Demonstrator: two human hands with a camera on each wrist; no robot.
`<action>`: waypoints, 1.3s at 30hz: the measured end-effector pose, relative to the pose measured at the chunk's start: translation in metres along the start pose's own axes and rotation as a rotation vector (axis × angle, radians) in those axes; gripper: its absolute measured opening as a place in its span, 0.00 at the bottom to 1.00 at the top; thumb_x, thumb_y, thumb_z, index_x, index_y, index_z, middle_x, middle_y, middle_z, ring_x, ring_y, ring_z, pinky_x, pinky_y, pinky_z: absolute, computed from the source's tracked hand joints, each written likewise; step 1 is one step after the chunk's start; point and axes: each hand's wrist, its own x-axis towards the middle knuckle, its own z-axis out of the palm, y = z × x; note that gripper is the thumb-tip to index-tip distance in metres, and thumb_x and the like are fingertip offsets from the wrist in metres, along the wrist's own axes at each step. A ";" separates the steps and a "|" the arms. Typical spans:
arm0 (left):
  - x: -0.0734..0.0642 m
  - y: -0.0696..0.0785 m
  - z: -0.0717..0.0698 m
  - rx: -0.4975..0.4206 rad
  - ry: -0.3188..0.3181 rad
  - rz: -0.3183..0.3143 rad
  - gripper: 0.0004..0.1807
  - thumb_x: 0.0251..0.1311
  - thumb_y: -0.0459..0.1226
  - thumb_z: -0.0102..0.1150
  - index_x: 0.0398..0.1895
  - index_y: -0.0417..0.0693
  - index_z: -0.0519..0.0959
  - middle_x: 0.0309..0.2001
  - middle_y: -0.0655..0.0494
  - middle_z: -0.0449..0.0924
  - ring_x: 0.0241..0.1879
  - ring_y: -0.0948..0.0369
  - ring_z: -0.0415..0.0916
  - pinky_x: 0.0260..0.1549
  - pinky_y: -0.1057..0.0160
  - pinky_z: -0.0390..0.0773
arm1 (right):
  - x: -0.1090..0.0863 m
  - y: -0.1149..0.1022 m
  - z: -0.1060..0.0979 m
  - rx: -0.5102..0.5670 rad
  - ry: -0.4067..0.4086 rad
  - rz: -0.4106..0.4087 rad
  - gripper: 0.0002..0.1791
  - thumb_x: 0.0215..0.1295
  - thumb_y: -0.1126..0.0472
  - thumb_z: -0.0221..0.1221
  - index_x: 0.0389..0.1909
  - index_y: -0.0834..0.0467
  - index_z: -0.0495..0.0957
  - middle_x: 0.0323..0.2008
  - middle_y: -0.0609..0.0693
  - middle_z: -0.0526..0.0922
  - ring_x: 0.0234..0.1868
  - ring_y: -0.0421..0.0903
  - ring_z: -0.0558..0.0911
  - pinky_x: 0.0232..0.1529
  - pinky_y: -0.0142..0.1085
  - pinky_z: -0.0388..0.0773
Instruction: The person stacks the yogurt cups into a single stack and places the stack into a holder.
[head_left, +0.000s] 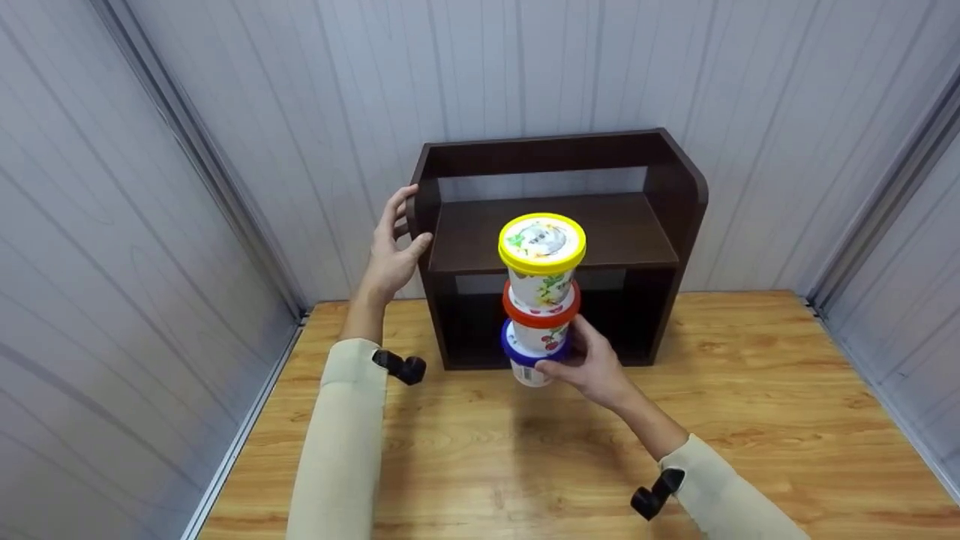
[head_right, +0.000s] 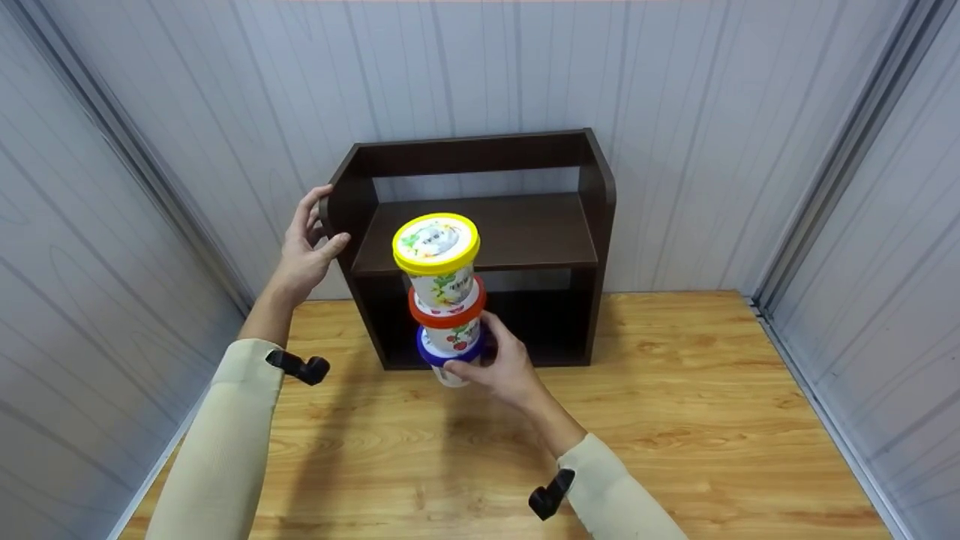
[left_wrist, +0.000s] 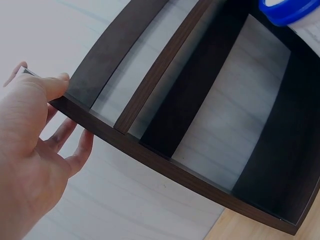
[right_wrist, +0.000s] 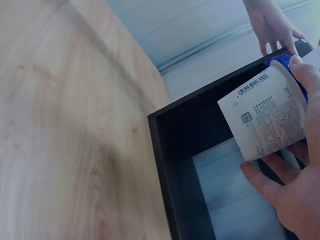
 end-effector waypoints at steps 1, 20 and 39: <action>0.000 0.000 0.000 0.001 0.001 0.001 0.41 0.76 0.21 0.61 0.87 0.48 0.64 0.77 0.38 0.73 0.72 0.40 0.78 0.54 0.63 0.84 | 0.001 -0.002 -0.001 -0.007 0.002 -0.002 0.46 0.67 0.64 0.79 0.82 0.62 0.68 0.73 0.64 0.83 0.73 0.62 0.83 0.66 0.32 0.84; -0.002 0.002 0.002 0.028 -0.019 -0.008 0.40 0.78 0.23 0.61 0.88 0.51 0.62 0.80 0.42 0.71 0.76 0.40 0.76 0.59 0.55 0.86 | 0.033 -0.041 -0.023 -0.049 -0.019 -0.026 0.44 0.69 0.63 0.78 0.83 0.59 0.68 0.75 0.61 0.82 0.73 0.59 0.83 0.77 0.55 0.79; -0.001 0.001 0.001 0.022 -0.006 -0.006 0.40 0.77 0.22 0.61 0.88 0.49 0.63 0.80 0.39 0.72 0.75 0.37 0.76 0.54 0.63 0.86 | 0.066 -0.076 -0.046 -0.051 -0.008 0.031 0.47 0.75 0.58 0.74 0.88 0.58 0.60 0.81 0.60 0.74 0.80 0.61 0.77 0.84 0.61 0.72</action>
